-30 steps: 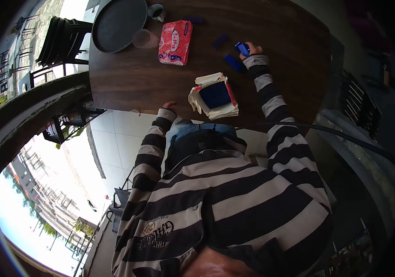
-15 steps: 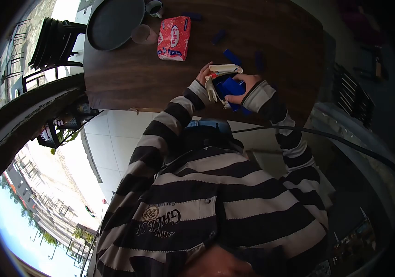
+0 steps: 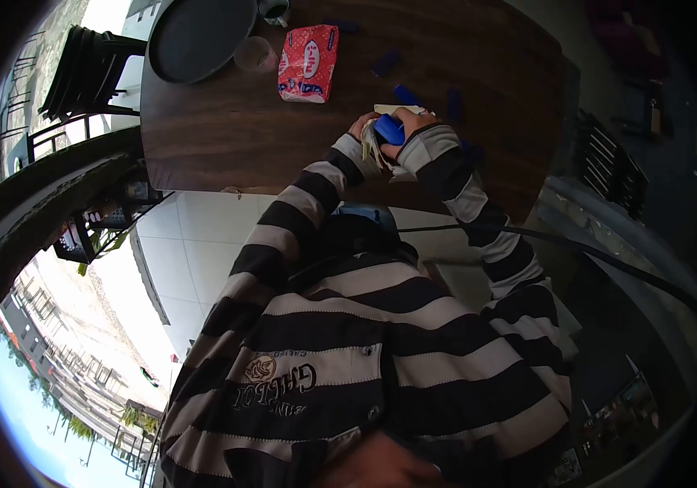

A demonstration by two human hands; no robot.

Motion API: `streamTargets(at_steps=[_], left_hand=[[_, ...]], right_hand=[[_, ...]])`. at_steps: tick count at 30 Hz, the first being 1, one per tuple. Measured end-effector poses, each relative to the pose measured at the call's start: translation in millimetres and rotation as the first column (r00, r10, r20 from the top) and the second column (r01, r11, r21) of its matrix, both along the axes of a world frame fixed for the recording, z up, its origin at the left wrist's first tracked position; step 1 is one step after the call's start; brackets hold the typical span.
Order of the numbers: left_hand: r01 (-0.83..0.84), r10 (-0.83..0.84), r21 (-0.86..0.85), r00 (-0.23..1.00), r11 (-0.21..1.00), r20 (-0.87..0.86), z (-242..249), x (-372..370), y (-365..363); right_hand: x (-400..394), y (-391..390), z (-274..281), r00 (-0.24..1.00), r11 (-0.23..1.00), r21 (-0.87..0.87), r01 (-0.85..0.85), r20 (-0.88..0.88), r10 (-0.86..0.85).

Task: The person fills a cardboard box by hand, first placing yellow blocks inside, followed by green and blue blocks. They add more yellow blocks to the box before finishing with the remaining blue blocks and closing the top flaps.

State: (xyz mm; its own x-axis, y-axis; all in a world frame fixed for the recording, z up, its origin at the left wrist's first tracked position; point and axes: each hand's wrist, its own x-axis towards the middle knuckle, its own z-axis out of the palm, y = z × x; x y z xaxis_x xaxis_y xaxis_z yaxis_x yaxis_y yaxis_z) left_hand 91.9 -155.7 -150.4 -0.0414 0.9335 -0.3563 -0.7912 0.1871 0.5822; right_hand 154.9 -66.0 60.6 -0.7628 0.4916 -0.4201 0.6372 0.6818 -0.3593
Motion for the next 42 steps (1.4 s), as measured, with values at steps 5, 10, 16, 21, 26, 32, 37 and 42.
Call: streamTargets(at_steps=[5,10,16,21,26,32,37,42], left_hand=[[0.035,-0.015,0.029,0.855,0.999,-0.518,1,1,-6],[0.076,-0.011,0.031,0.497,0.997,-0.867,10,-4,-15],[0.102,-0.015,0.012,0.259,0.995,-0.966,12,-8,-21],[0.042,0.026,0.033,0.147,0.999,-0.989,49,-9,-21],[0.016,0.0,0.003,0.229,1.0,-0.973,60,-3,-19],[-0.039,-0.022,-0.026,0.086,0.999,-0.996,59,4,-14],[0.022,0.017,0.019,0.075,1.0,-0.997,69,0,-16],[0.011,0.001,0.002,0.12,1.0,-0.993,69,-1,-17]], right_hand=[[6,32,31,0.995,0.969,-0.236,0.074,-0.043,-0.087],[20,54,37,0.852,0.866,-0.437,0.244,-0.331,-0.406],[25,19,24,0.96,0.985,-0.027,0.172,-0.22,-0.173],[23,6,7,0.97,0.975,0.172,0.14,-0.223,-0.1],[14,14,-5,0.962,0.965,0.219,0.141,-0.262,-0.081],[10,9,-24,0.976,0.966,0.148,0.21,-0.084,-0.2],[14,5,-3,0.972,0.98,-0.05,0.193,-0.124,-0.198],[28,23,16,0.984,0.981,-0.146,0.131,-0.103,-0.146]])
